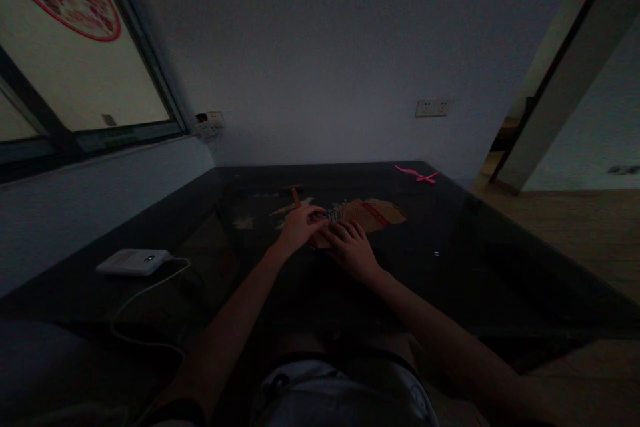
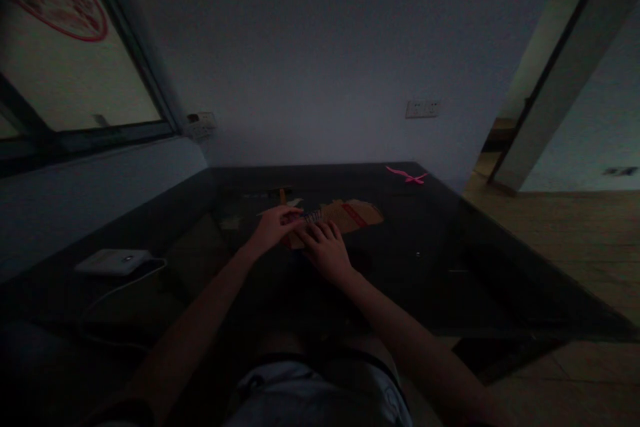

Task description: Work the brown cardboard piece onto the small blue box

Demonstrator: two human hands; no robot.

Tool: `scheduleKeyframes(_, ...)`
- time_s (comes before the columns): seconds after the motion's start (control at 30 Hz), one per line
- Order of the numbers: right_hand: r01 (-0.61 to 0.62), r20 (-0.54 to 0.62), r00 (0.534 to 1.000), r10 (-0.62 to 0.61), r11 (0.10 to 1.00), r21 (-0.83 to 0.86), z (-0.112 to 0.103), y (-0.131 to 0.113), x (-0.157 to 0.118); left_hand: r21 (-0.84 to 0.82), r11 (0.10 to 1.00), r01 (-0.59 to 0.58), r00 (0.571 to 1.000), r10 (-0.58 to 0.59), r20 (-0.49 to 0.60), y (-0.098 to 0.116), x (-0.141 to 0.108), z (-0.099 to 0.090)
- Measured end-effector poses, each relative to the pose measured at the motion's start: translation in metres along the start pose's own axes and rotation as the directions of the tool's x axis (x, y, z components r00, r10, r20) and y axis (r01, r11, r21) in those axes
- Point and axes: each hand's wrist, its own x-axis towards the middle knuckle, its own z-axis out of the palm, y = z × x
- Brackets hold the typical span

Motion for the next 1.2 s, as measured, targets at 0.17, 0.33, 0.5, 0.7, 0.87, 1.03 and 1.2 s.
scheduleKeyframes(0.17,0.0,0.002,1.0,0.0,1.0,-0.002,0.001,0.002,0.001,0.042,0.997,0.059,0.995,-0.062,0.077,0.007,0.016,0.02)
scheduleKeyframes(0.33,-0.001,0.007,1.0,0.001,1.0,0.014,-0.002,0.0,0.002,0.115,0.993,0.029,0.998,-0.036,0.056,0.004,0.021,0.019)
scheduleKeyframes(0.5,-0.02,0.014,1.0,0.019,1.0,0.021,-0.006,-0.003,0.004,0.171,0.985,0.037,0.999,-0.04,0.011,0.01,0.023,0.021)
scheduleKeyframes(0.7,-0.023,0.025,0.999,0.022,0.999,0.03,-0.006,-0.003,0.003,0.021,0.996,0.084,0.983,-0.079,-0.164,0.024,0.028,0.005)
scheduleKeyframes(0.87,-0.022,0.021,1.0,0.021,0.999,0.035,-0.004,-0.001,0.002,0.097,0.988,0.123,0.951,-0.09,-0.296,-0.005,0.017,-0.033)
scheduleKeyframes(1.03,-0.013,0.007,1.0,0.013,0.999,0.038,-0.006,-0.001,0.002,0.308,0.901,0.307,0.935,-0.224,-0.275,-0.085,-0.025,-0.073)
scheduleKeyframes(1.2,-0.02,-0.001,1.0,0.02,0.999,0.034,-0.006,-0.002,0.002,0.484,0.818,0.309,0.95,-0.292,-0.114,-0.133,-0.056,-0.082)
